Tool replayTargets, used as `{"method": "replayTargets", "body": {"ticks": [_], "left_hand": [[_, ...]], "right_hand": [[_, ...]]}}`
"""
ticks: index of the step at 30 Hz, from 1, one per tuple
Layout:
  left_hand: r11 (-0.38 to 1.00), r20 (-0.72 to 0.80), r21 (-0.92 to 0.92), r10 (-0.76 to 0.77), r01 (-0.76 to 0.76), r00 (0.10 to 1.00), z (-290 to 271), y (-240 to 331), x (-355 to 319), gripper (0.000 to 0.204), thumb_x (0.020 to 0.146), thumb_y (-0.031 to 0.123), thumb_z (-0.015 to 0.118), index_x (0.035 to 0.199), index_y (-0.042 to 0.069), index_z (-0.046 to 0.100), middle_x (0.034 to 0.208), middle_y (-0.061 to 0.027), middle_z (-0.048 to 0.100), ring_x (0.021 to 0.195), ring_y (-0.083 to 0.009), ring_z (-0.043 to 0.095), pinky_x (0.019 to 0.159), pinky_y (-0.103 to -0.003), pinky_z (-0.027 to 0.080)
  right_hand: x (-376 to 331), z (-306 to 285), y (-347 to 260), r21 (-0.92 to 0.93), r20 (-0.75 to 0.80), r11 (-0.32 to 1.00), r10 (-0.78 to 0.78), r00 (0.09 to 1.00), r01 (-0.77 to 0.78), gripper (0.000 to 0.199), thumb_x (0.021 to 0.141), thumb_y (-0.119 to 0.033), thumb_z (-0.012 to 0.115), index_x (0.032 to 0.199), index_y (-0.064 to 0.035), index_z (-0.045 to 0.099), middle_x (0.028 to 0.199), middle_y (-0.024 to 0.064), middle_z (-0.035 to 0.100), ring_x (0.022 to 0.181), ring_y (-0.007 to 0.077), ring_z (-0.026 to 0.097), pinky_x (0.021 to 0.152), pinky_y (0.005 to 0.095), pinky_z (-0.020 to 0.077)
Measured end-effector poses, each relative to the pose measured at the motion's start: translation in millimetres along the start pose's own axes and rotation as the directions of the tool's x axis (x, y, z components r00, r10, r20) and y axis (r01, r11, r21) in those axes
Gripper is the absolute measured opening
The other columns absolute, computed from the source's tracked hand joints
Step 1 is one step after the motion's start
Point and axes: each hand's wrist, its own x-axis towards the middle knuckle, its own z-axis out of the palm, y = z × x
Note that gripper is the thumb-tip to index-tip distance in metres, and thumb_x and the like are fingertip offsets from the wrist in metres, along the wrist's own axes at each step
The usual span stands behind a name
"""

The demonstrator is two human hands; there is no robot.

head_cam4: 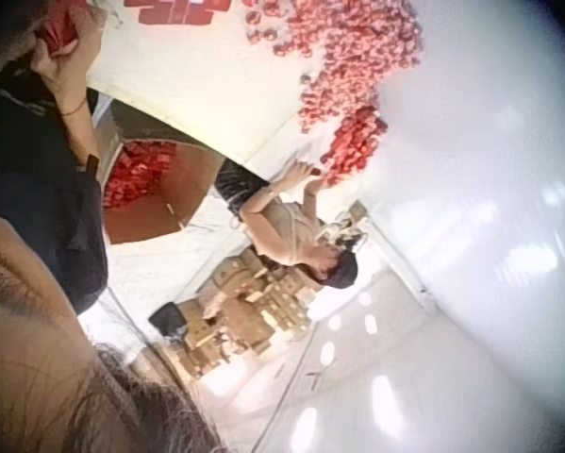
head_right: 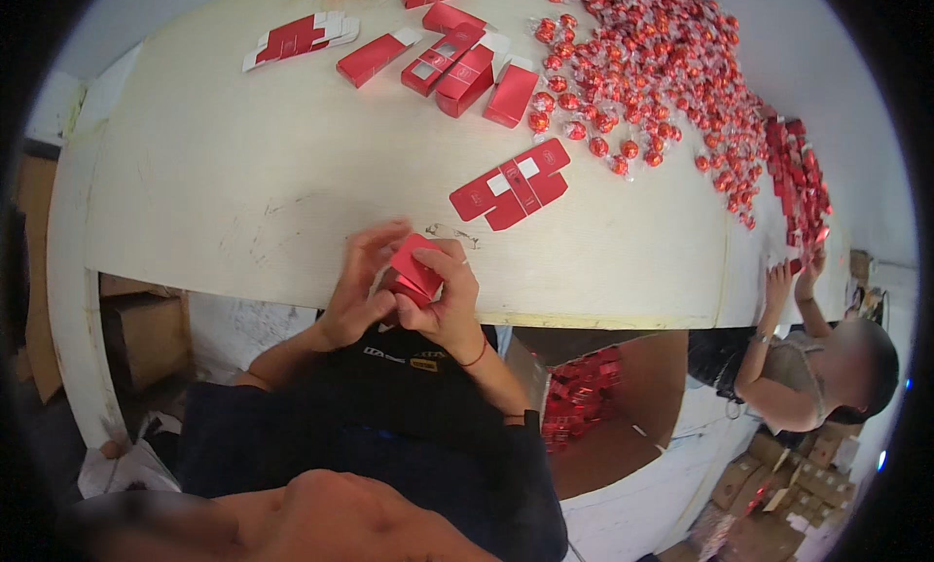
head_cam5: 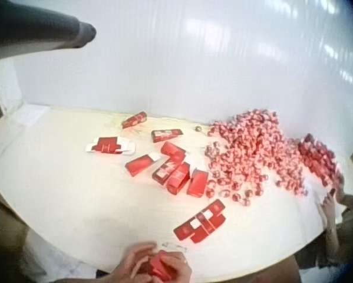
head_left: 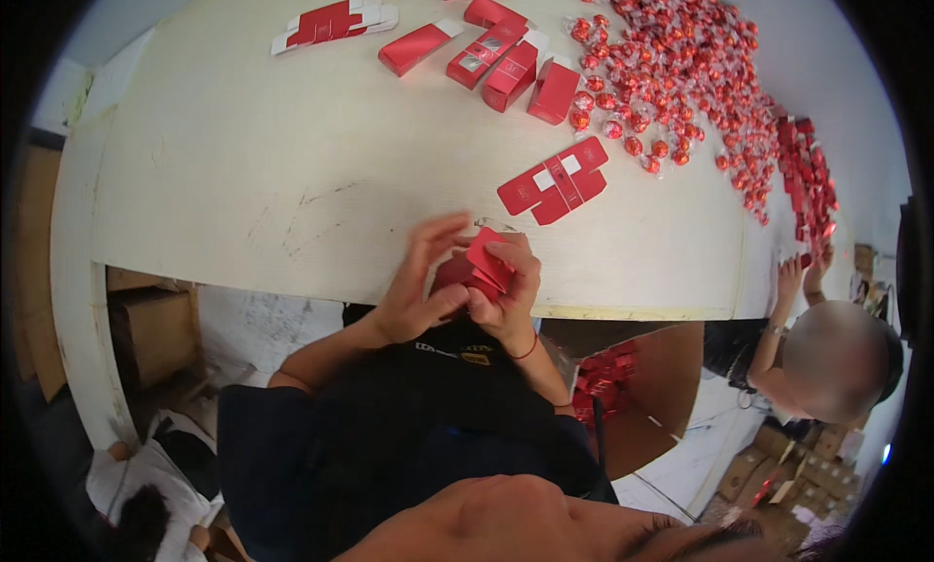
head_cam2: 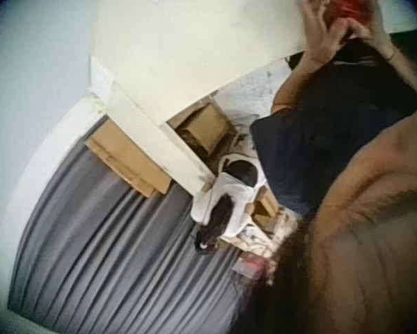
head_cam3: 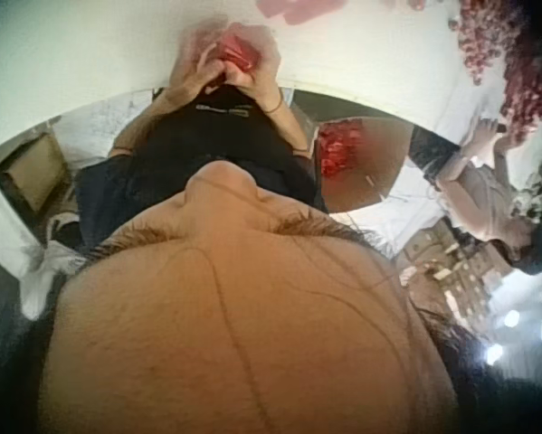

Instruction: The person assembles small red cardboard boxes by folding flat pieces into rectangular shapes. They repeatedly pick up a flat piece, fold the sides, and place the finished box on the table. A second person is visible in the background handling wrapped candies.

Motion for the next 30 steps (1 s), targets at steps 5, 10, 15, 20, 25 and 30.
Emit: {"method": "replayTargets", "body": {"ticks": [5,10,15,20,25,30], "left_hand": [[0.984,0.118,0.128,-0.143,0.127,0.983,1.0,-2.6,-5.3,0.090,0.079,0.026,0.081,0.147,0.007,0.025,0.138,-0.0172,0.047,0.127,-0.0271,0.049,0.104,-0.039,0.040],[0.916,0.137,0.368,-0.221,0.158,0.966,-7.6,15.8,-1.6,0.087,0.072,0.027,0.085,0.141,0.005,0.037,0.128,-0.0157,0.055,0.117,-0.0252,0.056,0.098,-0.037,0.045],[0.897,0.169,0.424,-0.218,0.129,0.961,-0.9,28.1,-1.3,0.082,0.072,0.027,0.085,0.138,0.004,0.043,0.125,-0.0159,0.058,0.115,-0.0263,0.058,0.097,-0.036,0.046],[0.912,0.156,0.402,-0.152,0.078,0.976,7.0,24.6,-2.9,0.078,0.074,0.026,0.084,0.137,0.006,0.044,0.126,-0.0162,0.058,0.113,-0.0280,0.059,0.096,-0.036,0.047],[0.886,0.087,0.451,-0.166,0.109,0.982,7.2,23.6,-5.5,0.078,0.070,0.026,0.086,0.135,0.006,0.047,0.119,-0.0153,0.061,0.106,-0.0250,0.062,0.092,-0.035,0.049],[0.810,0.109,0.585,-0.118,0.033,0.987,3.6,26.9,-3.9,0.078,0.069,0.025,0.086,0.135,0.008,0.048,0.107,-0.0143,0.062,0.093,-0.0282,0.064,0.083,-0.036,0.051]], "right_hand": [[6.4,-4.7,-4.6,0.092,-0.082,0.996,0.003,0.997,0.005,0.055,0.081,-0.044,0.071,0.114,-0.0041,0.051,0.111,0.0198,0.056,0.103,0.0311,0.055,0.089,0.0432,0.0454],[21.4,-0.2,-26.1,0.070,-0.052,0.997,-0.034,0.998,0.038,0.048,0.090,-0.045,0.060,0.110,-0.0018,0.054,0.108,0.0187,0.056,0.103,0.0326,0.055,0.091,0.0472,0.0456],[16.8,-1.7,-20.4,0.011,-0.119,0.974,-0.224,0.967,0.227,0.059,0.099,-0.057,0.027,0.097,-0.0039,0.053,0.099,0.0147,0.054,0.097,0.0295,0.054,0.093,0.0489,0.0453],[13.4,12.8,-22.7,0.129,-0.380,0.961,-0.179,0.908,0.244,0.051,0.102,-0.049,0.018,0.086,-0.0095,0.047,0.090,0.0083,0.049,0.091,0.0223,0.050,0.098,0.0495,0.0414],[14.9,0.1,-26.5,0.222,-0.253,0.971,-0.032,0.967,0.090,0.018,0.092,-0.021,0.040,0.093,-0.0072,0.051,0.086,0.0097,0.054,0.090,0.0238,0.050,0.101,0.0529,0.0385],[23.3,-8.6,-35.5,0.348,-0.133,0.935,0.116,0.984,-0.064,0.027,0.074,-0.003,0.045,0.100,-0.0023,0.050,0.081,0.0090,0.054,0.087,0.0239,0.052,0.106,0.0535,0.0351]]}}
